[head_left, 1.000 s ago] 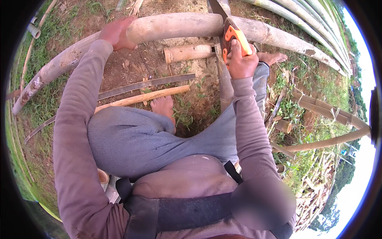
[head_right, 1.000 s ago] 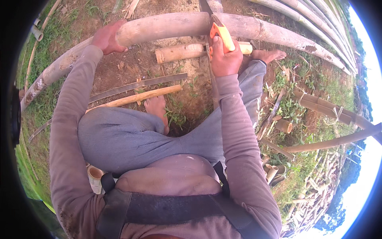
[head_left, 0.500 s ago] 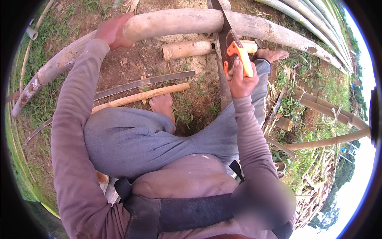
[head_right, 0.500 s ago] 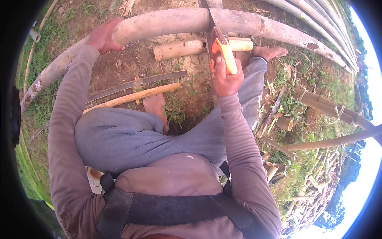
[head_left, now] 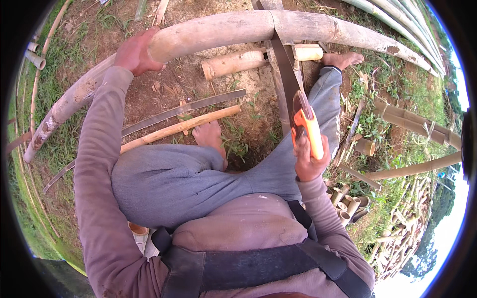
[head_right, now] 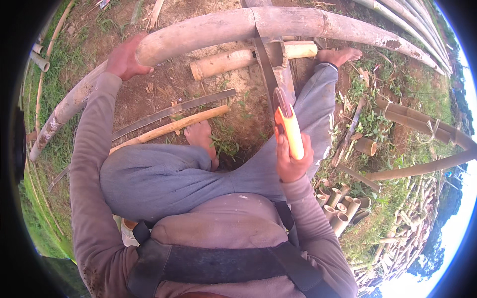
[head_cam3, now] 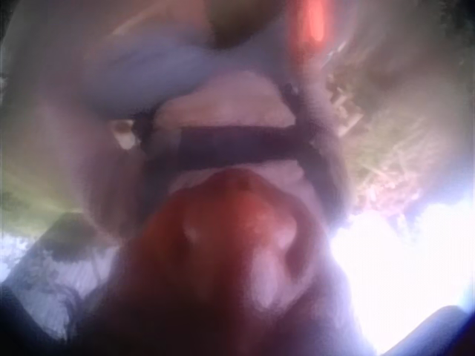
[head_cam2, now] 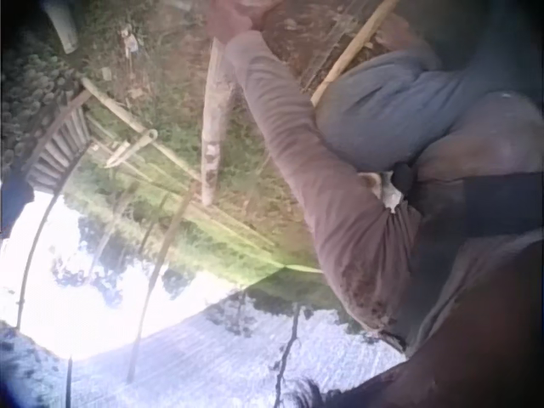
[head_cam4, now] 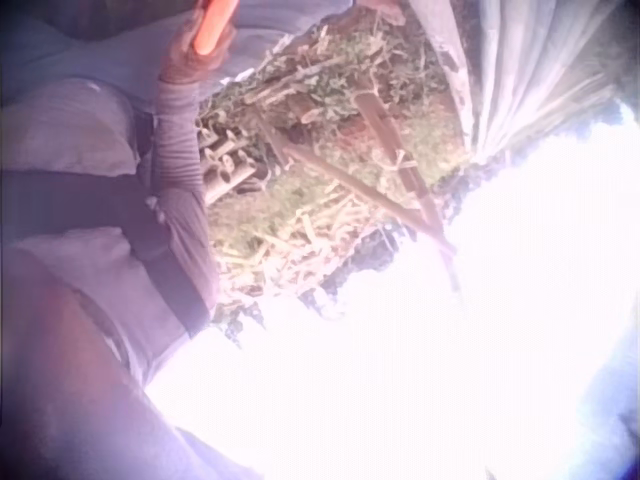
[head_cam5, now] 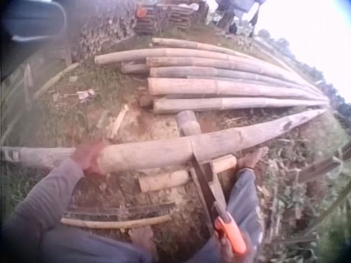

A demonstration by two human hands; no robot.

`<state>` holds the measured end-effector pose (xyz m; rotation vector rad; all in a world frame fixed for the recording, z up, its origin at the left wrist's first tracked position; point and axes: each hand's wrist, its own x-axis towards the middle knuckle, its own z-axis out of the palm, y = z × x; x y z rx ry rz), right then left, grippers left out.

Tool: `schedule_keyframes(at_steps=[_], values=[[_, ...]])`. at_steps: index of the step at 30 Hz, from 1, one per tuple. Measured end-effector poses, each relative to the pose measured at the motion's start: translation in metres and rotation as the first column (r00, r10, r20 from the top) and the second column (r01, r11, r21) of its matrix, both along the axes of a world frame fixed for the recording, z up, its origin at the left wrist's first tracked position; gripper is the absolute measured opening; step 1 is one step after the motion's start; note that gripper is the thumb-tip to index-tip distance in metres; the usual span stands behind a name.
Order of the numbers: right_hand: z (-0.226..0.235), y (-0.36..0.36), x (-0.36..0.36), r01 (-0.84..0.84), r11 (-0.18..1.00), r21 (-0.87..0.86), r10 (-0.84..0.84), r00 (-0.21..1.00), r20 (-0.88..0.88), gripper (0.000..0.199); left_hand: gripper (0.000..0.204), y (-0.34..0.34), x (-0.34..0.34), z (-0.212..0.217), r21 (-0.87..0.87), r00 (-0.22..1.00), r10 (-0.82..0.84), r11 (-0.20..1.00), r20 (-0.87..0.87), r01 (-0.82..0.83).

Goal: The person uses a hand saw to cut long bamboo poles into shorter sections. They position each pole on a small wooden support, saw through it, then move the cut piece aside and repeat the process with additional poles.

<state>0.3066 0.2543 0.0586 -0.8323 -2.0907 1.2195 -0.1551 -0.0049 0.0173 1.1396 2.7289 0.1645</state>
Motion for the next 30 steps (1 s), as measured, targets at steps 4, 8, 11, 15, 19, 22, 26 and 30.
schedule_keyframes(at_steps=[4, 8, 11, 15, 19, 22, 26, 30], values=[[-0.009, 0.063, -0.17, 0.015, 0.993, -0.113, -0.027, 0.994, -0.106, 0.023, 0.111, 0.03, 0.004, 0.02, 0.032, 0.998, -0.022, 0.999, 0.056, 0.02], [0.005, 0.047, -0.145, 0.025, 0.999, -0.031, -0.026, 0.998, -0.049, 0.022, 0.109, 0.016, 0.006, 0.025, 0.127, 0.992, -0.07, 0.99, 0.108, 0.056], [0.054, -0.001, -0.031, 0.006, 0.993, -0.119, 0.004, 0.997, 0.08, 0.019, 0.11, -0.001, 0.006, 0.018, 0.078, 0.997, -0.007, 0.997, 0.074, 0.001], [0.069, -0.019, 0.025, 0.015, 0.998, -0.064, -0.011, 0.997, 0.076, 0.017, 0.111, 0.002, 0.005, 0.013, 0.087, 0.997, -0.024, 0.996, 0.067, 0.019], [0.007, 0.039, -0.103, -0.013, 0.998, -0.061, 0.012, 1.0, -0.019, 0.02, 0.111, 0.017, 0.008, 0.02, 0.059, 0.997, -0.028, 0.998, 0.07, 0.024], [0.015, 0.067, -0.187, 0.018, 0.994, 0.109, -0.019, 1.0, 0.005, 0.036, 0.111, 0.023, 0.004, 0.021, 0.053, 0.994, -0.056, 0.997, 0.088, 0.052], [0.049, 0.033, -0.119, -0.007, 0.999, 0.046, 0.001, 0.991, 0.137, 0.032, 0.112, 0.009, 0.004, 0.018, -0.009, 1.0, -0.016, 1.0, -0.026, 0.015], [0.086, -0.007, 0.0, 0.012, 0.998, -0.061, -0.003, 0.991, 0.132, 0.017, 0.109, 0.009, 0.01, 0.024, 0.05, 0.999, -0.035, 0.998, 0.001, 0.034]])
